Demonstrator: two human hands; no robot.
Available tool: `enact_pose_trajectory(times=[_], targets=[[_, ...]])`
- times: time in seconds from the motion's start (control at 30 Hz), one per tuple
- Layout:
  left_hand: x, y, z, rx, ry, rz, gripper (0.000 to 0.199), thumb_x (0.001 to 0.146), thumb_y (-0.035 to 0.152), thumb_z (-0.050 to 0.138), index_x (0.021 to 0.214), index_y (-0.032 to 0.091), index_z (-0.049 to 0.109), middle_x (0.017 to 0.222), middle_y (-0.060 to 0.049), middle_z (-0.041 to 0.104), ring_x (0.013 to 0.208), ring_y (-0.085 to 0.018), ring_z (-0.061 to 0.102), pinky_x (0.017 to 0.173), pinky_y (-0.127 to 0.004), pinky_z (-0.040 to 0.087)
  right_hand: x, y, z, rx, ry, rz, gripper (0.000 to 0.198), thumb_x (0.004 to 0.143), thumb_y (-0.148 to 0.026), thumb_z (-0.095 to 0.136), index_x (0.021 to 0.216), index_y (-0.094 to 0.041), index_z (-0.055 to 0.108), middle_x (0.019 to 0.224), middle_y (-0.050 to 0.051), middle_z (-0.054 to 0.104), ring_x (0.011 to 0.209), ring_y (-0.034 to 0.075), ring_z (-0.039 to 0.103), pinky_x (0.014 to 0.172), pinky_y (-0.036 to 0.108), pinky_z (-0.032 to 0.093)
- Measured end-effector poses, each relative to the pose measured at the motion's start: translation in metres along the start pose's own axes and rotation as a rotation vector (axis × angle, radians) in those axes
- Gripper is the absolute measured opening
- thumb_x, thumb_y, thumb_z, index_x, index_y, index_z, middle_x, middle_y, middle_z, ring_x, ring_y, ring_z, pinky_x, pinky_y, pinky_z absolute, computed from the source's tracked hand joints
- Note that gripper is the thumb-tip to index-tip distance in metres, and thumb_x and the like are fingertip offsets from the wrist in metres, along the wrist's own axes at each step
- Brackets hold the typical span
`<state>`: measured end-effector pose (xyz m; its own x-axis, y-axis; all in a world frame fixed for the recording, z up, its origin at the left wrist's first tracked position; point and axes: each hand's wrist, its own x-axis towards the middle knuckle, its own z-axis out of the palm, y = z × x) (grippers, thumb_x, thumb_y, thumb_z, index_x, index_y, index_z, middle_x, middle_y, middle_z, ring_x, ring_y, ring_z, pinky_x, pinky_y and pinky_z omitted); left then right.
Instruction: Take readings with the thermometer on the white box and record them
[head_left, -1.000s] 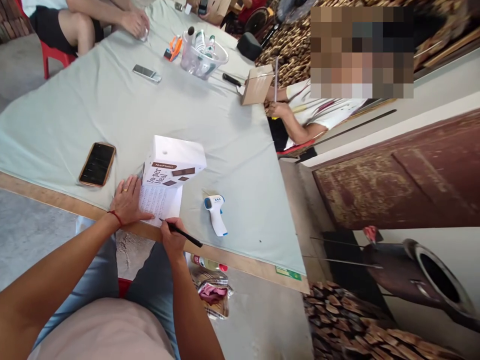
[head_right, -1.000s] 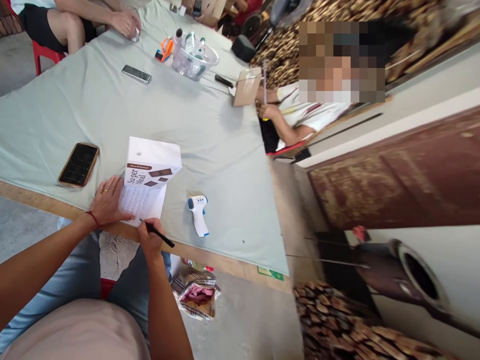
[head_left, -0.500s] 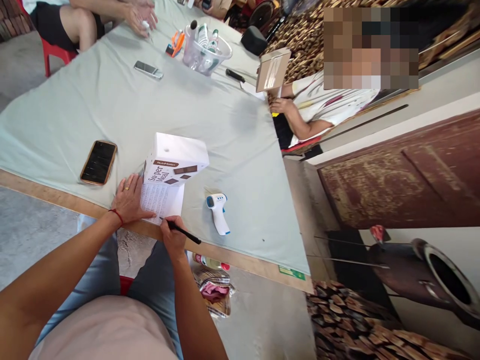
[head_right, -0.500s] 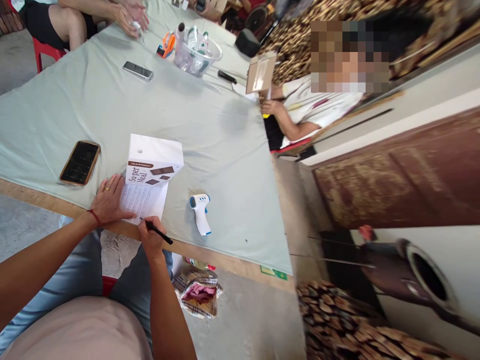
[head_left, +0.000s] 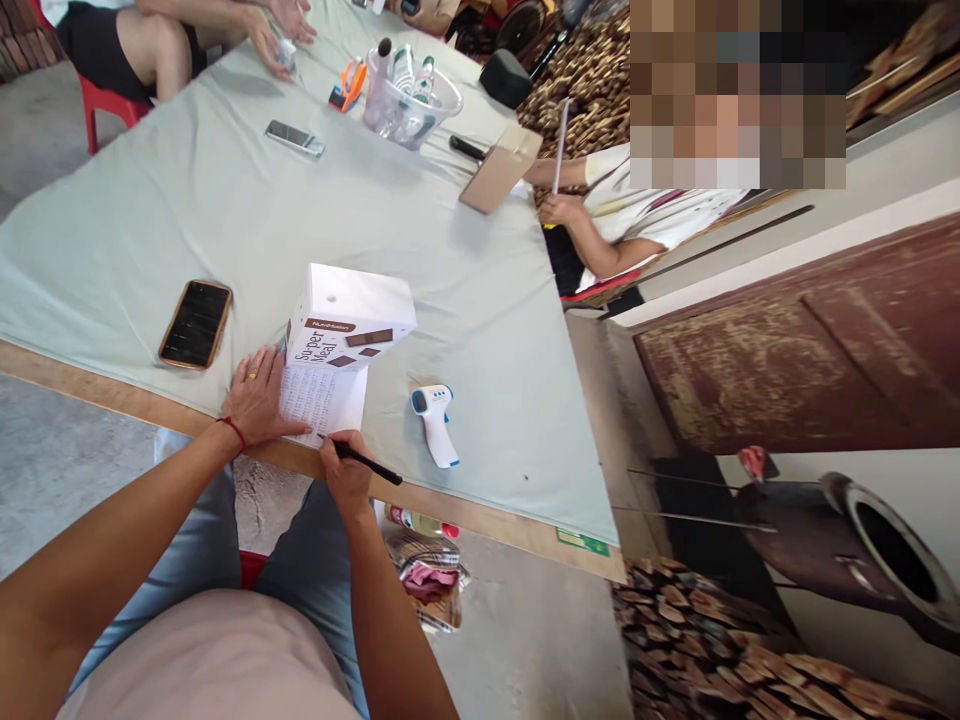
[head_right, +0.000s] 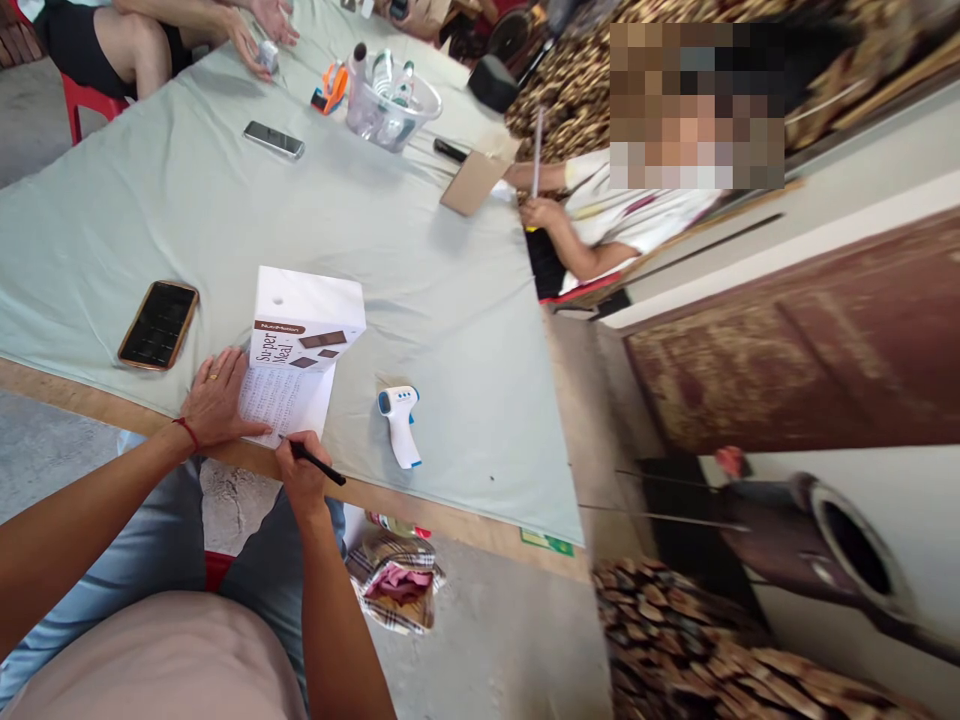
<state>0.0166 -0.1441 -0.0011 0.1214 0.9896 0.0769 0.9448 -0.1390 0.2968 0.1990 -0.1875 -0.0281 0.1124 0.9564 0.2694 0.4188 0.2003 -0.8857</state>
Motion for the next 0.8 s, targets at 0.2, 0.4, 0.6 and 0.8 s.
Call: enact_pose_trajectory(times=[0.2,0.4,0.6,0.8], targets=[[-0.0003,0.0000,-0.0006,0.002,0.008,0.008,0.122,0.063,0.071,0.071,0.152,0.002,0.025,0.157,-0.027,0.028,0.148,-0.039,0.023,0.122,-0.051,0.011,0.0005,0.0000,-0.0008,-0.004,-0.005,0.027,0.016,0.077,-0.033,0.052,0.065,-0.023,0.049,0.057,-0.005,0.051,0.056,0.012,0.046,0.057,0.026,0.044],[0.0001,-0.0001,-0.0005,-0.013,0.009,0.006,0.123,0.062,0.070,0.072,0.153,0.004,0.022,0.157,-0.027,0.028,0.148,-0.040,0.023,0.122,-0.051,0.012,0.0003,-0.0010,-0.0008,0.001,0.003,0.028,0.016,0.078,-0.033,0.051,0.066,-0.023,0.049,0.058,-0.005,0.050,0.057,0.013,0.046,0.058,0.026,0.044],[0.0002,0.0006,-0.0022,-0.001,0.004,0.004,0.122,0.062,0.070,0.072,0.152,0.003,0.024,0.157,-0.027,0.028,0.148,-0.039,0.024,0.122,-0.050,0.012,0.0005,-0.0018,-0.0005,0.006,0.002,0.033,0.016,0.078,-0.032,0.052,0.066,-0.023,0.050,0.056,-0.005,0.050,0.056,0.012,0.045,0.057,0.026,0.043],[0.0007,0.0002,-0.0018,-0.001,0.007,0.011,0.123,0.062,0.070,0.073,0.153,0.002,0.023,0.157,-0.027,0.029,0.148,-0.040,0.023,0.122,-0.051,0.012,-0.0007,0.0009,0.0000,0.010,0.013,0.024,0.016,0.079,-0.032,0.053,0.066,-0.023,0.048,0.056,-0.006,0.048,0.056,0.012,0.044,0.056,0.026,0.043]])
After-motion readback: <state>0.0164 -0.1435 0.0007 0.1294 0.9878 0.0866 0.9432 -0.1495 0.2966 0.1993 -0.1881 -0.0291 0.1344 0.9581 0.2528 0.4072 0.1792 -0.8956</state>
